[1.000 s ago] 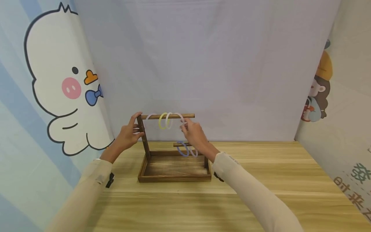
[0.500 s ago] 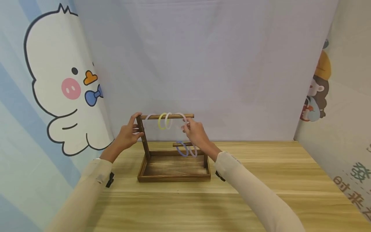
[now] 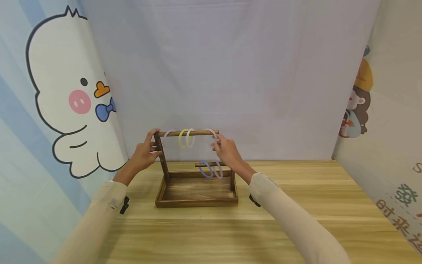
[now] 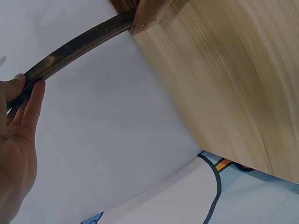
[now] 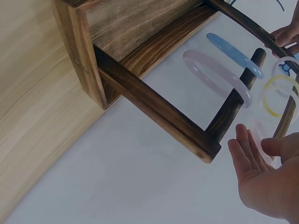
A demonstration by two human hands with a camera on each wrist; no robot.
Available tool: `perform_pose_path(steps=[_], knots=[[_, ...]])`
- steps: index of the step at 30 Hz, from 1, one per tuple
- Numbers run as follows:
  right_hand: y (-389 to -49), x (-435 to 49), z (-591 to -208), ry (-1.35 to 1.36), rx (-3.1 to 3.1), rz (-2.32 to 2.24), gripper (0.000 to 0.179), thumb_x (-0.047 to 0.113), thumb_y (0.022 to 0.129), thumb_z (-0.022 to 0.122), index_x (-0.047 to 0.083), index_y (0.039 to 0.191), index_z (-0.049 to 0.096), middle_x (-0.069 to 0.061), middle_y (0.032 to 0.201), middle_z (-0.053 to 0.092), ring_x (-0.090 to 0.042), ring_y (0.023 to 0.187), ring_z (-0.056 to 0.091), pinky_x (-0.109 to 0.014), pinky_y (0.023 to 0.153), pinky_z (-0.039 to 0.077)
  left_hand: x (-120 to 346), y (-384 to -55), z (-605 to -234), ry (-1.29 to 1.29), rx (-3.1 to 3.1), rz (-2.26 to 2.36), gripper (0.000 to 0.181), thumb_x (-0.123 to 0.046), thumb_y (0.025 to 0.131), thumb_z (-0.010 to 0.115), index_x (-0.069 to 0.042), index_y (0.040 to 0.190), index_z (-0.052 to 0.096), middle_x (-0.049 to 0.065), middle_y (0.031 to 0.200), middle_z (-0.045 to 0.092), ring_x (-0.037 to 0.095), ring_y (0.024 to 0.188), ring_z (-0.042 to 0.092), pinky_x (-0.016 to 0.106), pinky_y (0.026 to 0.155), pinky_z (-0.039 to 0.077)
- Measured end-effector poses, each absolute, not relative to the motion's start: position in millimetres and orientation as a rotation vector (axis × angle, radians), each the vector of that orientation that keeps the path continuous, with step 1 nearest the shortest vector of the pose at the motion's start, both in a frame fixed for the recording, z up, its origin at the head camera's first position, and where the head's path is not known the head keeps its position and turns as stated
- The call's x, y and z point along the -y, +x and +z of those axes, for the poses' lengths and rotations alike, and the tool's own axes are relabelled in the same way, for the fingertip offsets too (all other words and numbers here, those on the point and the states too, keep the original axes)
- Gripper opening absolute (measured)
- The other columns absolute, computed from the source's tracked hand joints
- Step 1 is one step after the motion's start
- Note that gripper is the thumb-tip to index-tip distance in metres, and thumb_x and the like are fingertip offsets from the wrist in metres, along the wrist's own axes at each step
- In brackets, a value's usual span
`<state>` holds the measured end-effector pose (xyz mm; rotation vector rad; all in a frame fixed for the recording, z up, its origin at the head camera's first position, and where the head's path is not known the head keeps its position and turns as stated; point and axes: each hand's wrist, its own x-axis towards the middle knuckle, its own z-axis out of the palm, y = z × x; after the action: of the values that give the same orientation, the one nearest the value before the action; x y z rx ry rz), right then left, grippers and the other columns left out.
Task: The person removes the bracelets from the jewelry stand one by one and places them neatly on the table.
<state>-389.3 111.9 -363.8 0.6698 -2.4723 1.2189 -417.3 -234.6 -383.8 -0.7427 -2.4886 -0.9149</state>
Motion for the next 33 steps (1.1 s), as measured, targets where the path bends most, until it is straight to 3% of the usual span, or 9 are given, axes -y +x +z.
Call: perform_pose_path(steps=[6, 14, 25, 30, 33], knots=[[-387, -121, -364, 0.664, 2.466, 1.163, 0.031, 0.004, 0.109, 0.051, -0.009, 0.137, 0.055, -0.024, 0.113, 0.074, -0.038, 0.101, 0.075, -0.023, 0.049, 0.044, 233, -416, -382, -0.739, 2.49, -0.897, 0.087, 0.012, 0.092, 0.071, -0.015, 0.158, 0.022, 0.036, 0.119, 0.067, 0.047, 0.11, 0.07, 0.051, 0.09, 0.063], [-384, -134, -366, 0.65, 2.407, 1.169, 0.03, -0.001, 0.108, 0.05, -0.012, 0.135, 0.056, -0.028, 0.111, 0.073, -0.042, 0.101, 0.074, -0.021, 0.041, 0.026, 231, -415, -381, -0.735, 2.502, -0.891, 0.087, 0.012, 0.093, 0.07, -0.016, 0.158, 0.021, 0.037, 0.12, 0.066, 0.047, 0.109, 0.07, 0.053, 0.09, 0.062], [-383, -147, -368, 0.57, 2.342, 1.165, 0.029, -0.002, 0.107, 0.053, -0.011, 0.133, 0.059, -0.027, 0.108, 0.075, -0.04, 0.099, 0.075, -0.019, 0.044, 0.034, 232, -415, -382, -0.719, 2.511, -0.884, 0.087, 0.012, 0.093, 0.07, -0.017, 0.158, 0.02, 0.036, 0.119, 0.067, 0.047, 0.111, 0.07, 0.051, 0.091, 0.062], [-381, -153, -368, 0.54, 2.331, 1.167, 0.028, -0.002, 0.106, 0.055, -0.011, 0.132, 0.06, -0.027, 0.107, 0.075, -0.041, 0.098, 0.075, -0.02, 0.044, 0.033, 231, -414, -382, -0.719, 2.508, -0.859, 0.087, 0.011, 0.092, 0.071, -0.014, 0.158, 0.02, 0.035, 0.118, 0.068, 0.046, 0.11, 0.07, 0.052, 0.09, 0.062], [-379, -158, -366, 0.51, 2.339, 1.166, 0.031, 0.0, 0.106, 0.056, -0.011, 0.135, 0.058, -0.026, 0.109, 0.075, -0.04, 0.099, 0.075, -0.027, 0.055, 0.055, 231, -415, -382, -0.726, 2.503, -0.861, 0.087, 0.012, 0.092, 0.071, -0.015, 0.159, 0.02, 0.035, 0.118, 0.068, 0.046, 0.11, 0.07, 0.051, 0.091, 0.062]])
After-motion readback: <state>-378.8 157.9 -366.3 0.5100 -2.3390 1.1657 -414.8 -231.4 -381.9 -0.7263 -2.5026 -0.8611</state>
